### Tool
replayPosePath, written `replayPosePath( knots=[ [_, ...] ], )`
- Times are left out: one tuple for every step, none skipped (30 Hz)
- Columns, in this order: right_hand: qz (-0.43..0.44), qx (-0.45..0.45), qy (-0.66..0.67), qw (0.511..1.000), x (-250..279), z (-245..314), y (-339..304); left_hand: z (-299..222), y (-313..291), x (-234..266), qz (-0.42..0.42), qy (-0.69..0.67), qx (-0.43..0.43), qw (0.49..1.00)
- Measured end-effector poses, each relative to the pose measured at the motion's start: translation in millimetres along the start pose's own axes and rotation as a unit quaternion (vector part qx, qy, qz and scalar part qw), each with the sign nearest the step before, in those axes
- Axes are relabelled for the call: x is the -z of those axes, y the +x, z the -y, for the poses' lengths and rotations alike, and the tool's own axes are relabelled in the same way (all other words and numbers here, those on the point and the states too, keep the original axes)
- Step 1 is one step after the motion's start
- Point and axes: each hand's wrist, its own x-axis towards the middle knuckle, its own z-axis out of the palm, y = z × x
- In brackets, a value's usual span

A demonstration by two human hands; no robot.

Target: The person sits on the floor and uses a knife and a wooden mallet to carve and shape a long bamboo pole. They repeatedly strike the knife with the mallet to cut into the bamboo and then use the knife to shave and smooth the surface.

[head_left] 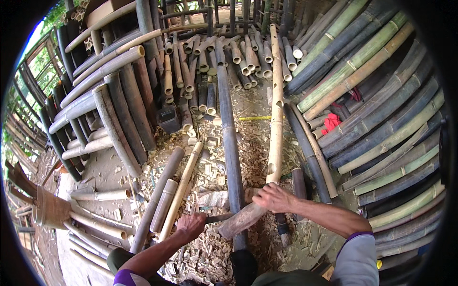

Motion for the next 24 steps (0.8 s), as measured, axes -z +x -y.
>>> replayPosePath(
  knots=[
    [-0.011,0.032,0.031,0.999,-2.9,5.8,-0.9,3.0,0.8,-3.0,-0.002,-0.003,0.003,1.0],
    [-0.023,0.068,0.071,0.995,10.2,21.8,8.2,4.9,-5.2,0.2,-0.011,0.002,0.002,1.0],
    [-0.032,0.099,0.103,0.989,21.6,33.4,12.5,7.0,-5.0,-0.6,-0.009,0.002,0.006,1.0],
    [-0.066,0.149,0.173,0.971,20.5,43.9,13.8,9.6,-5.1,-2.7,-0.008,0.002,0.009,1.0],
    [-0.1,0.133,0.119,0.979,8.3,35.5,7.3,6.7,-1.9,-4.4,-0.006,0.0,0.009,1.0],
    [-0.125,0.108,0.063,0.984,-15.9,22.1,-11.4,-5.9,4.1,2.5,-0.011,-0.011,-0.009,1.0],
    [-0.159,0.095,0.009,0.983,-30.3,10.5,-14.7,-6.9,6.9,5.1,-0.008,-0.012,-0.009,1.0],
    [-0.027,0.008,0.024,0.999,-9.3,5.1,-1.8,0.8,-0.7,5.4,-0.003,-0.011,0.008,1.0],
    [-0.02,0.02,0.042,0.999,-7.6,9.9,2.6,3.5,1.3,8.8,-0.004,-0.009,0.013,1.0],
    [-0.013,0.032,0.06,0.998,-6.3,19.4,8.4,6.0,2.0,9.8,-0.005,-0.006,0.015,1.0],
    [-0.002,0.042,0.081,0.996,-3.0,27.2,10.1,5.8,1.7,7.4,-0.002,-0.005,0.013,1.0],
    [-0.012,0.097,0.16,0.982,15.7,32.9,10.2,5.8,1.2,4.9,0.0,-0.004,0.012,1.0],
    [-0.073,0.12,0.17,0.975,3.2,28.0,12.4,6.4,1.5,2.9,0.003,-0.004,0.011,1.0],
    [-0.128,0.135,0.177,0.966,-8.6,20.8,10.8,1.2,2.5,5.2,-0.002,0.004,-0.004,1.0],
    [-0.08,0.091,0.157,0.98,-15.2,8.0,-5.9,-5.0,9.8,7.7,0.004,0.002,-0.006,1.0],
    [-0.038,0.053,0.14,0.988,-11.5,0.6,-10.1,-6.3,11.2,10.2,0.013,0.002,0.004,1.0],
    [0.064,-0.006,0.019,0.998,-10.1,-6.0,-8.1,-6.8,11.3,10.2,0.021,0.001,0.014,1.0],
    [0.083,-0.015,0.038,0.996,1.1,1.8,-0.7,1.6,8.8,3.4,-0.007,0.003,0.016,1.0],
    [0.104,-0.022,0.057,0.993,16.6,7.7,5.1,8.0,9.4,1.5,-0.016,0.003,0.016,1.0],
    [0.103,-0.017,0.099,0.99,27.3,17.9,4.4,11.8,4.3,-2.3,-0.017,0.0,0.014,1.0],
    [0.105,-0.013,0.14,0.984,35.7,24.9,2.0,12.1,2.7,-6.0,-0.018,-0.007,0.01,1.0],
    [0.108,-0.008,0.181,0.977,44.7,31.5,-0.2,13.5,3.3,-9.1,-0.034,-0.016,0.011,0.999],
    [0.095,-0.024,0.223,0.97,56.4,38.0,-8.4,6.2,5.5,-8.0,-0.023,-0.014,0.009,1.0],
    [0.081,-0.038,0.269,0.959,66.4,47.6,-16.9,1.7,6.6,-5.4,-0.033,-0.017,0.005,0.999]
  ],
)
